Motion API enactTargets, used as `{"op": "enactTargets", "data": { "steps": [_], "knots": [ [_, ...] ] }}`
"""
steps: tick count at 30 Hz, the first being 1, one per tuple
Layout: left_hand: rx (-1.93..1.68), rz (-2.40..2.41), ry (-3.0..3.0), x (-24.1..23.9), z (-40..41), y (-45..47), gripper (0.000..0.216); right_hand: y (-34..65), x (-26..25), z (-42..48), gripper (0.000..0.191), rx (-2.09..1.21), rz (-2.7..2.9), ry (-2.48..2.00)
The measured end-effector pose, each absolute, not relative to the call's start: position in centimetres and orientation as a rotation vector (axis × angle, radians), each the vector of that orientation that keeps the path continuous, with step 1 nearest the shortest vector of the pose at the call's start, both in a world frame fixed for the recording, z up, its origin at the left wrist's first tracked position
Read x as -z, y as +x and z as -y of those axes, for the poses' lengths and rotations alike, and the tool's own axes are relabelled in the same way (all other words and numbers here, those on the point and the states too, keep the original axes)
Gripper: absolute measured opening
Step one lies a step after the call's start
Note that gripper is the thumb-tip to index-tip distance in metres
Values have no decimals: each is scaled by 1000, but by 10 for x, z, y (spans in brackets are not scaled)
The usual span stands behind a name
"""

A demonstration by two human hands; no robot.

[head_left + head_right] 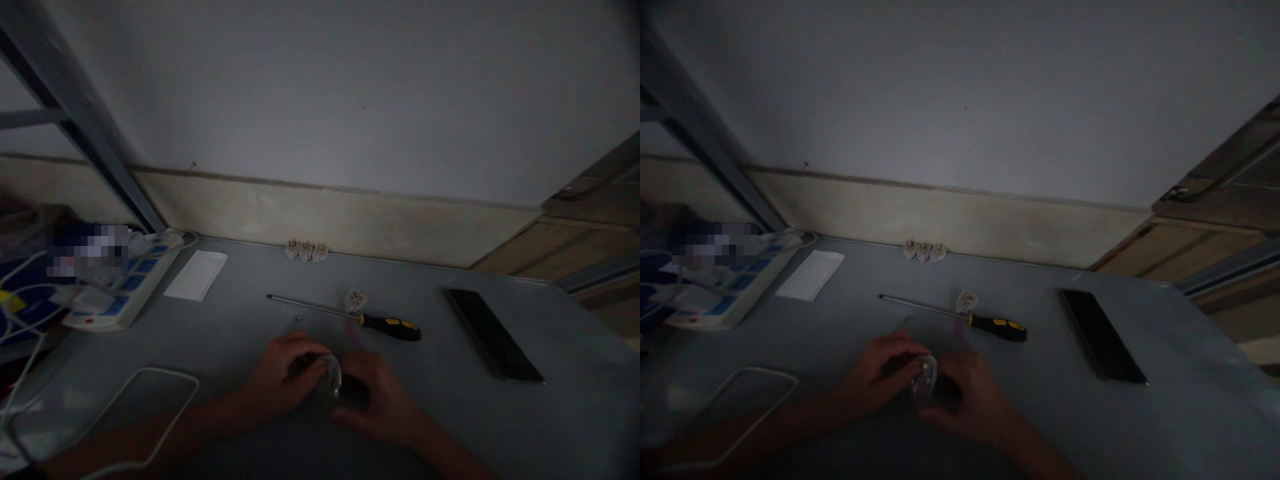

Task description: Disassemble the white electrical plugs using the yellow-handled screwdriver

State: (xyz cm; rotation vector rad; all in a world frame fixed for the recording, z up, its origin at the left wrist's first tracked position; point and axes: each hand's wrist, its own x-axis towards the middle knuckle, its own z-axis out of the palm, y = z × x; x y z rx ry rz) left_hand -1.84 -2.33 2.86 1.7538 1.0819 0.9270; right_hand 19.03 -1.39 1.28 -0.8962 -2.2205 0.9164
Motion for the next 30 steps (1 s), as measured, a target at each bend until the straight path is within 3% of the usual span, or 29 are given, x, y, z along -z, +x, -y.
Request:
{"op": "enactTargets", "data": {
  "steps": [6, 15, 19, 21, 25, 30],
  "knots": [
    [-923, -1196, 2128, -19, 16, -20, 16, 213, -22, -5, 39, -674, 2115, -998],
    [-978, -1280, 2201, -10, 6, -28, 14, 232, -23, -20, 42, -482, 1986, -1165],
    [-940, -1497, 2271, -7, -11, -41, 17, 248, -29, -34, 30, -438, 2032, -1258],
    [-904, -1533, 2279, -6, -19, -47, 18, 260, -31, -42, 28, -429, 2078, -1315],
    [-821, -1514, 2299, -3, -24, -49, 20, 287, -27, -53, 52, -476, 2147, -1430],
    [-778, -1470, 2266, 0, -26, -48, 9, 301, -21, -56, 39, -633, 2196, -1487]
  ]
}}
